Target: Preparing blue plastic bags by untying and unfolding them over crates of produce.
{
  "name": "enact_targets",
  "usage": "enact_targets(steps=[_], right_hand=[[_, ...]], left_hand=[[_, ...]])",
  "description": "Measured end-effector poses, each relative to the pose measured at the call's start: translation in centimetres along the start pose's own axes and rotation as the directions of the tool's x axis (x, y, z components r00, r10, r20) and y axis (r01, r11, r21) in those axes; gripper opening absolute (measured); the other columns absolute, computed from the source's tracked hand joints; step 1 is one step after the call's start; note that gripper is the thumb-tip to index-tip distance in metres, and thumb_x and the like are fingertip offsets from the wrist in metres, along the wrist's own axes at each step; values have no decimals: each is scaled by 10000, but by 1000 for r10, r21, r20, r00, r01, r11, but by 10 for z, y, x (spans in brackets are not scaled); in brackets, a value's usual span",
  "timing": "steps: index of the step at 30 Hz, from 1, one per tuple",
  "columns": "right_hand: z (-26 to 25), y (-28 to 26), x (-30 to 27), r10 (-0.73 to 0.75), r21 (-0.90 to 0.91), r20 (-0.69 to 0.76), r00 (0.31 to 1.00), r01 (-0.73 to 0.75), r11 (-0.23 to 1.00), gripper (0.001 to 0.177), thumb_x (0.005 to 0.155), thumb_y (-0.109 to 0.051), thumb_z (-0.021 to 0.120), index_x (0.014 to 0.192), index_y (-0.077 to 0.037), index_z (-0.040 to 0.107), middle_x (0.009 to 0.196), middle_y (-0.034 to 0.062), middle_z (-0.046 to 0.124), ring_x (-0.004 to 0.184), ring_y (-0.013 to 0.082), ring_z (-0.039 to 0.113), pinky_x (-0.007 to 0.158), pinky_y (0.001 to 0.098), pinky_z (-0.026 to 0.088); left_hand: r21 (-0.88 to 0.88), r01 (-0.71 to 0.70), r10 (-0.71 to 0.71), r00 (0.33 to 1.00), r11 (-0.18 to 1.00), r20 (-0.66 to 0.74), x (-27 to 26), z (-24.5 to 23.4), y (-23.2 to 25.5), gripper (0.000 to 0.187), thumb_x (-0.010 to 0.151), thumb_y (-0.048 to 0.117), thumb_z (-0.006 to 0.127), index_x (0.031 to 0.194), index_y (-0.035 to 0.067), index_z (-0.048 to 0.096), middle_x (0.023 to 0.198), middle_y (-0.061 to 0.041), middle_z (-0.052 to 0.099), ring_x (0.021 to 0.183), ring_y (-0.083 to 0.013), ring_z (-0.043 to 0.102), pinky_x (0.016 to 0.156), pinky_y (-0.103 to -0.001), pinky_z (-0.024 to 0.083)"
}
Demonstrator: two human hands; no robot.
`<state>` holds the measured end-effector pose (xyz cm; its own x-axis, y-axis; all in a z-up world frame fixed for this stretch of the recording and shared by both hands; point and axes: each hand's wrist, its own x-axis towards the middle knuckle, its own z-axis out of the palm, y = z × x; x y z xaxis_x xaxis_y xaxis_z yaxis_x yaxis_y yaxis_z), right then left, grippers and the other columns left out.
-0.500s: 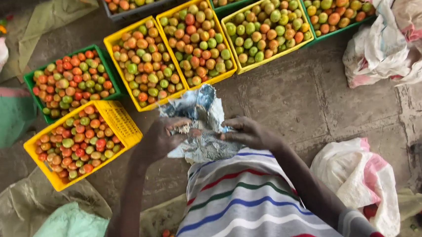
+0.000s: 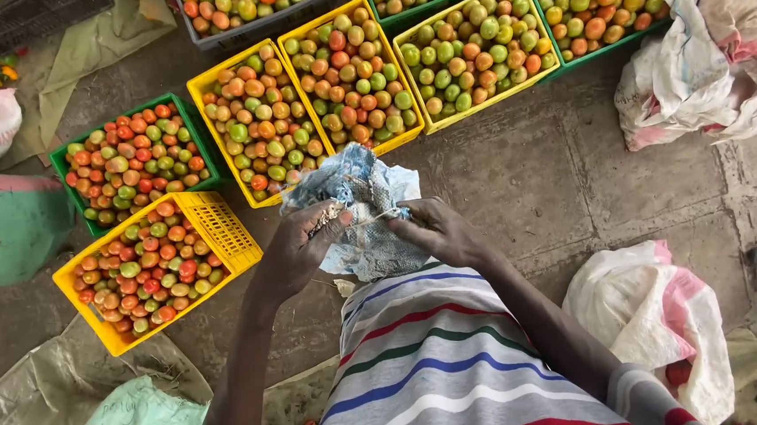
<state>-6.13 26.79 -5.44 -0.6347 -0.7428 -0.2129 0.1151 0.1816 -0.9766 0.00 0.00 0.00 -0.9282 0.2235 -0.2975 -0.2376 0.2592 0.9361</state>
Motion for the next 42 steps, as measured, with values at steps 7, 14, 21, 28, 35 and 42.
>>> enact_targets(steps=[7,14,21,28,35,42], right_hand=[[21,-27,2,-433,-591,-378,818,146,793,316,854,-211,822,1091,-93,649,865,135,637,780,370,690,674,427,548],[20,-38,13,-697,-710,-264,667,354,608,130,868,-72,786,981,-76,721,865,102,651,781,300,691,696,366,541],[13,-52,12,-440,-341,-602,666,284,896,95,1017,-107,683,976,-33,725,718,105,637,616,163,546,551,315,477],[2,-58,9,-159,9,-383,910,176,984,230,1013,-129,673,813,-20,696,657,76,573,641,121,494,569,298,452],[7,-61,7,4,175,-285,959,48,983,301,1037,-150,631,748,-71,660,664,3,519,688,99,451,631,270,415],[4,-84,10,-81,58,-211,974,95,994,385,1066,-234,600,769,-31,737,710,99,609,723,150,542,703,307,485]], left_hand=[[-59,58,-59,998,997,-9,-2,14,-19,434,1110,278,462,1047,-56,733,890,-218,730,877,-274,715,930,-485,528],[22,8,-5,995,1000,-95,2,32,35,457,1104,313,510,764,51,667,544,-35,510,526,-104,451,583,-311,454],[71,-63,87,906,995,-415,6,37,-18,403,1116,240,524,813,13,664,496,-90,490,472,-81,382,518,-269,380],[423,-120,347,783,898,-515,6,23,-12,332,1088,178,588,811,9,660,654,-170,605,567,-271,592,600,-358,472],[398,-267,471,633,878,-614,0,79,17,163,1007,212,709,981,67,639,835,-45,565,781,-206,554,752,-345,458],[-102,-174,93,839,979,-537,-2,102,18,195,905,146,788,933,13,648,804,-140,638,813,-265,690,807,-396,542]])
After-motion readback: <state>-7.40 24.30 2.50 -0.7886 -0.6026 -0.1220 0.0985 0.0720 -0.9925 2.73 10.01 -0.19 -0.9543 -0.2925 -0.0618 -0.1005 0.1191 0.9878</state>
